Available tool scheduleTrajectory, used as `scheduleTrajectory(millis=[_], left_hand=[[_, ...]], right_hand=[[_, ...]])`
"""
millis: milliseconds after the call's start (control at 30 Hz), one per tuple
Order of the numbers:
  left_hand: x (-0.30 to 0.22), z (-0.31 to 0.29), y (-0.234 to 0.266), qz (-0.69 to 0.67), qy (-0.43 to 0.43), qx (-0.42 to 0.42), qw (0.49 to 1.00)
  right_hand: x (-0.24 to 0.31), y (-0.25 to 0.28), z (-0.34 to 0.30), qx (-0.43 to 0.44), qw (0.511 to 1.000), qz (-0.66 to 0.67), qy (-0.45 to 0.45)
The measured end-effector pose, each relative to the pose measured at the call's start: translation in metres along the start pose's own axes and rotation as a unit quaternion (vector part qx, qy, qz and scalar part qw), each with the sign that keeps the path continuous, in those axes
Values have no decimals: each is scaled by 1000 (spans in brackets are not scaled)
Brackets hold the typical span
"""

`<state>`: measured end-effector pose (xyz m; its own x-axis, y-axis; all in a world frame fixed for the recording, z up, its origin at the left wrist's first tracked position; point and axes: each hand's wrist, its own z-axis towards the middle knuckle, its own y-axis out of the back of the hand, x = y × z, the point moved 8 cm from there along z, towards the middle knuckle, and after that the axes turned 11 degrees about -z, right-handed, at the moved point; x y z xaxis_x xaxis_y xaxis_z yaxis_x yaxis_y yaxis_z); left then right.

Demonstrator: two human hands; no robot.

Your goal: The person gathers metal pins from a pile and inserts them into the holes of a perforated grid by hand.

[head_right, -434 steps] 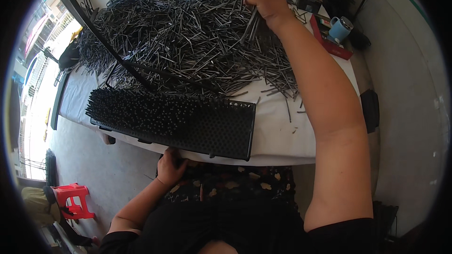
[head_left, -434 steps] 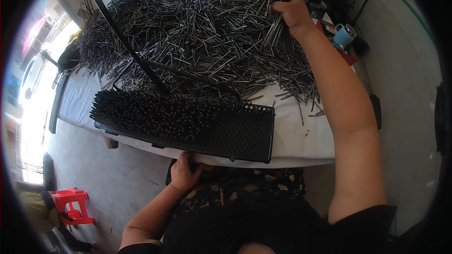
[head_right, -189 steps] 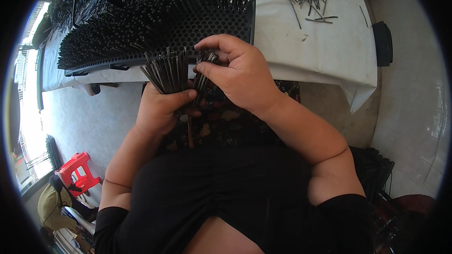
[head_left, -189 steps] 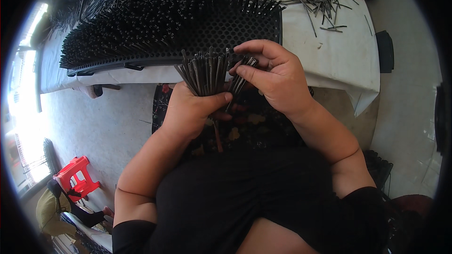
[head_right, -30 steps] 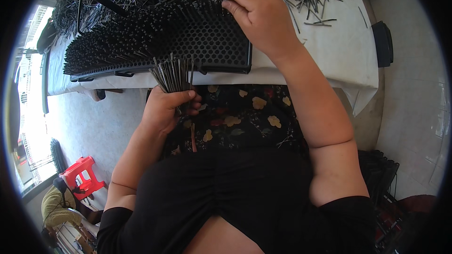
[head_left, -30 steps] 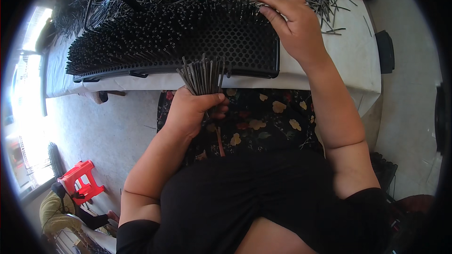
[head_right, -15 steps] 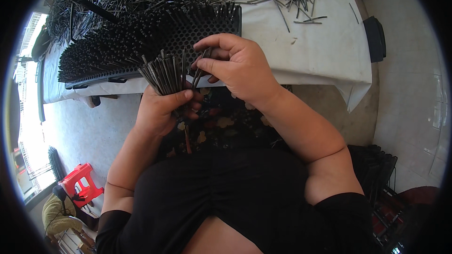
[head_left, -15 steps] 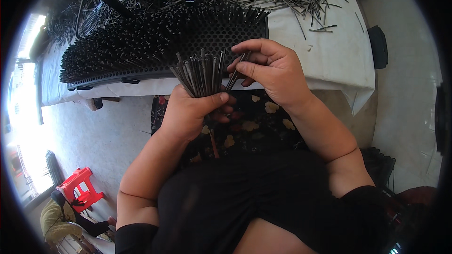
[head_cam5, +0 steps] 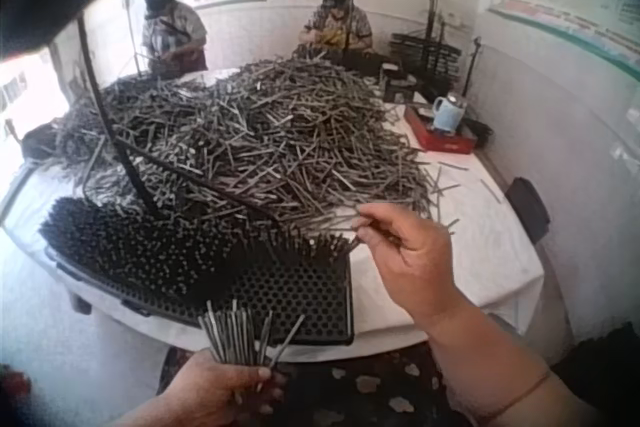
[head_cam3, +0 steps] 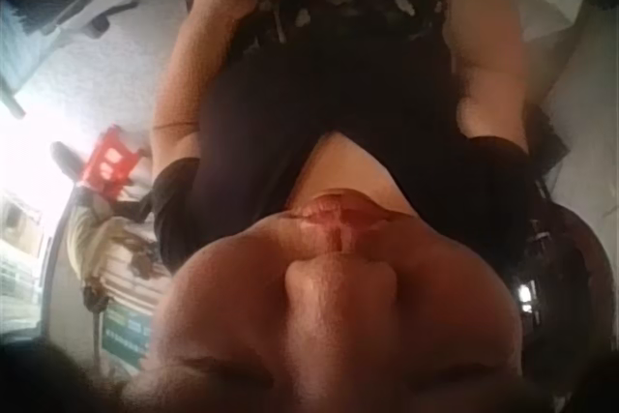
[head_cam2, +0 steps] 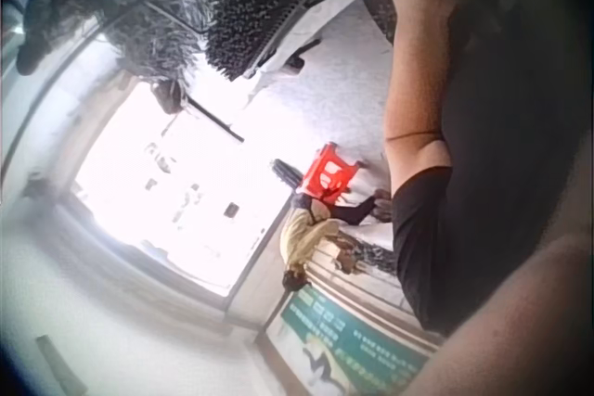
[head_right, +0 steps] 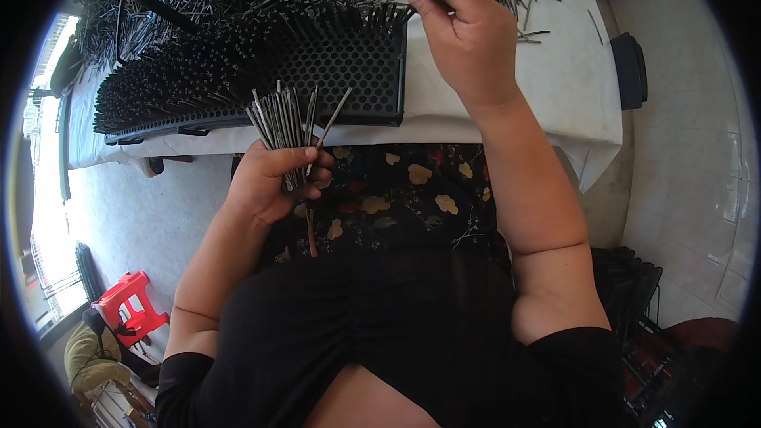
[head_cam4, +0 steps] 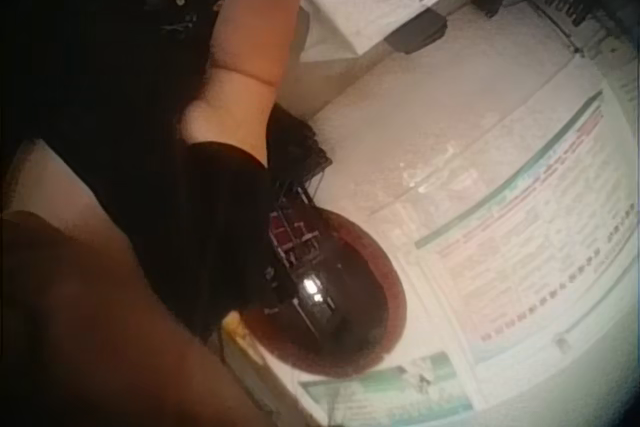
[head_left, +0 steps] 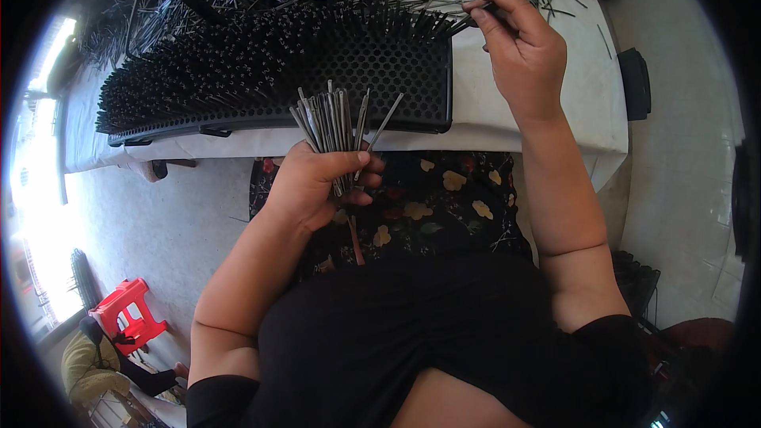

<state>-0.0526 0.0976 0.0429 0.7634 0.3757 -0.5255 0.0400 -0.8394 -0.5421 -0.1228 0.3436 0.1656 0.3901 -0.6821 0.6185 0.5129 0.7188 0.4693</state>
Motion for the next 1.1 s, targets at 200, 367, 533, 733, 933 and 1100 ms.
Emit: scheduleTrajectory(millis=[200,367,533,733,933,1100], left_hand=[[0,0,3,3,-1,3,1000],[1,1,3,10,-4,-2,1000],[1,-2,2,18,4,-12,1000],[3,1,5,31,-3,-5,999],[4,2,8,33,1,5,999],[4,1,8,38,7,5,999]], right_hand=[[9,-16,13,97,990,-88,60],[23,-21,17,110,988,-100,48],[21,-17,14,84,981,-152,85],[43,-15,15,60,978,-162,113],[40,-35,29,199,940,-263,85],[26,-38,30,244,920,-300,58]])
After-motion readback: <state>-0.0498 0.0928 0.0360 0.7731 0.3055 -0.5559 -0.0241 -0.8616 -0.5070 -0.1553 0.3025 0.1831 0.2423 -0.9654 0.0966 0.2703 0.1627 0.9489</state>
